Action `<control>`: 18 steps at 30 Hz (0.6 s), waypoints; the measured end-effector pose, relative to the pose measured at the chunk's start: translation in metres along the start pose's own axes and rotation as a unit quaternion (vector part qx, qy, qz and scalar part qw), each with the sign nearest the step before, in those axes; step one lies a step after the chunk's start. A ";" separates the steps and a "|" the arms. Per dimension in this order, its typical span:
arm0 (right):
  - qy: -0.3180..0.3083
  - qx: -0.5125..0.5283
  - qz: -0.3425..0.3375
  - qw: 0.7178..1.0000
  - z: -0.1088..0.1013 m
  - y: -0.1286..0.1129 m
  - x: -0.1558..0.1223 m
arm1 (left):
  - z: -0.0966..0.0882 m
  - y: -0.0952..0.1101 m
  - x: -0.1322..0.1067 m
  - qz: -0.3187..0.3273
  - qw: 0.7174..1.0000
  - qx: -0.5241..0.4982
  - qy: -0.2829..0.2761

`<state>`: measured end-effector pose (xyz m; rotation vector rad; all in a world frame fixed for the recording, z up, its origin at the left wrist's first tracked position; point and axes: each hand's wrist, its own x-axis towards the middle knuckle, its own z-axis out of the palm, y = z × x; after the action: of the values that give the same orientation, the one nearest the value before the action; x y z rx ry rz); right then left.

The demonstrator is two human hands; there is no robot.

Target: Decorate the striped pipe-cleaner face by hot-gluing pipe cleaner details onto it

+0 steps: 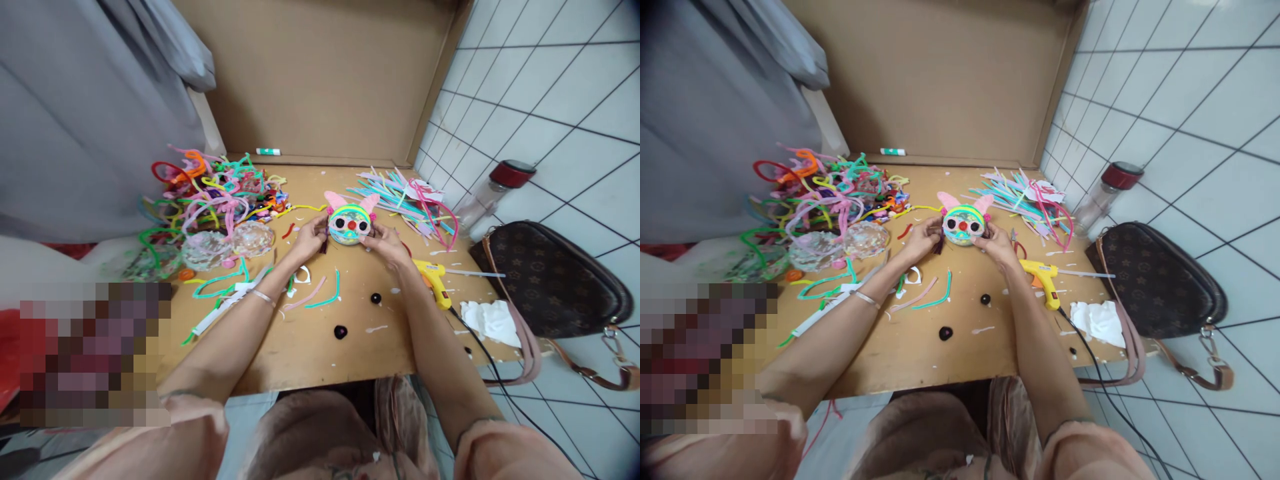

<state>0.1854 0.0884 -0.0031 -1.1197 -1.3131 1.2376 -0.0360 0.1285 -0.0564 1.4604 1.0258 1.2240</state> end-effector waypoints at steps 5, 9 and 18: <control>0.038 -0.002 0.023 0.999 -0.004 -0.002 -0.003 | -0.004 0.003 0.000 0.007 0.986 0.030 0.164; 0.096 0.000 0.029 0.995 -0.005 0.000 -0.002 | -0.010 0.013 -0.002 0.048 0.966 0.079 0.240; 0.260 0.049 -0.025 0.964 -0.012 0.002 0.009 | -0.008 0.026 -0.010 0.050 0.970 0.069 0.227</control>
<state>0.1964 0.0983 -0.0049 -1.2259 -0.8656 0.8770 -0.0444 0.1146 -0.0326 1.3799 1.3771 1.6344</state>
